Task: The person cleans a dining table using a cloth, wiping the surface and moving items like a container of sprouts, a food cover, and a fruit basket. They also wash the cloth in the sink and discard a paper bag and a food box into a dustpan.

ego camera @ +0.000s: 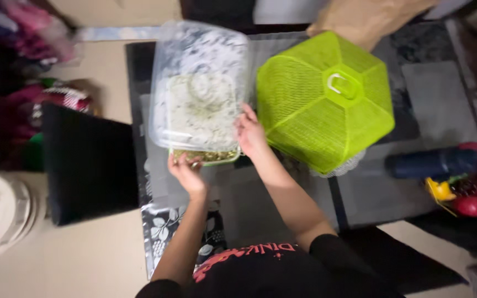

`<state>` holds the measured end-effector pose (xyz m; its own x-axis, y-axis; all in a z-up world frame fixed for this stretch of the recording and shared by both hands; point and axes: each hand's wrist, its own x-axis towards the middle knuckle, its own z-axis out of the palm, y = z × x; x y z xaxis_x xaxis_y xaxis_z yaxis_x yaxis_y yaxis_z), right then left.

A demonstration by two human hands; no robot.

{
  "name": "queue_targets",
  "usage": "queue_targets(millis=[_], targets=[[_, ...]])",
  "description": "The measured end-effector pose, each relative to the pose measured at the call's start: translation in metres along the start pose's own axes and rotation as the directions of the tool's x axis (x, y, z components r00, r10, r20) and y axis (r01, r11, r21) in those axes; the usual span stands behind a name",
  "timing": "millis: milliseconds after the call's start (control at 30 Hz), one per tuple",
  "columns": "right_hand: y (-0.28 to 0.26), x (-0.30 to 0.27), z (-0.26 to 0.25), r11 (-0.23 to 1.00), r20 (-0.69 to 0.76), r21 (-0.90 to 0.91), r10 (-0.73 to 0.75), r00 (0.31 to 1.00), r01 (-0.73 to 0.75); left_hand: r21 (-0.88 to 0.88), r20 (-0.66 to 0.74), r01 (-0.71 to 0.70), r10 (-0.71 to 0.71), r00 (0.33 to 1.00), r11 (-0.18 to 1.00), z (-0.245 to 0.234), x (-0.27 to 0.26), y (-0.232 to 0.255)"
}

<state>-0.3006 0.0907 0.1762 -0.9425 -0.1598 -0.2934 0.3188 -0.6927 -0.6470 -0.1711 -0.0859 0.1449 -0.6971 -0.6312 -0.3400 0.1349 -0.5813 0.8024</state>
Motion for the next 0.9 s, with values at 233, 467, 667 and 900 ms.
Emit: queue_targets(millis=[233, 467, 667, 900], targets=[[0.076, 0.003, 0.026, 0.956, -0.071, -0.236, 0.162, 0.984, -0.174, 0.078, -0.209, -0.059, 0.074, 0.975, 0.995, -0.109, 0.041, -0.03], [0.062, 0.04, -0.017, 0.935, -0.161, -0.332, 0.076, 0.984, -0.126, 0.239, -0.116, -0.044, 0.073, 0.99, 0.97, -0.114, 0.055, -0.072], [0.037, 0.053, -0.055, 0.945, -0.286, -0.279, 0.087, 0.954, -0.17, 0.238, -0.031, -0.131, 0.142, 0.989, 0.963, -0.096, 0.062, -0.074], [0.042, 0.029, -0.095, 0.922, -0.216, -0.318, 0.159, 0.963, -0.223, 0.2, -0.007, -0.033, 0.035, 0.999, 0.979, -0.096, 0.06, -0.085]])
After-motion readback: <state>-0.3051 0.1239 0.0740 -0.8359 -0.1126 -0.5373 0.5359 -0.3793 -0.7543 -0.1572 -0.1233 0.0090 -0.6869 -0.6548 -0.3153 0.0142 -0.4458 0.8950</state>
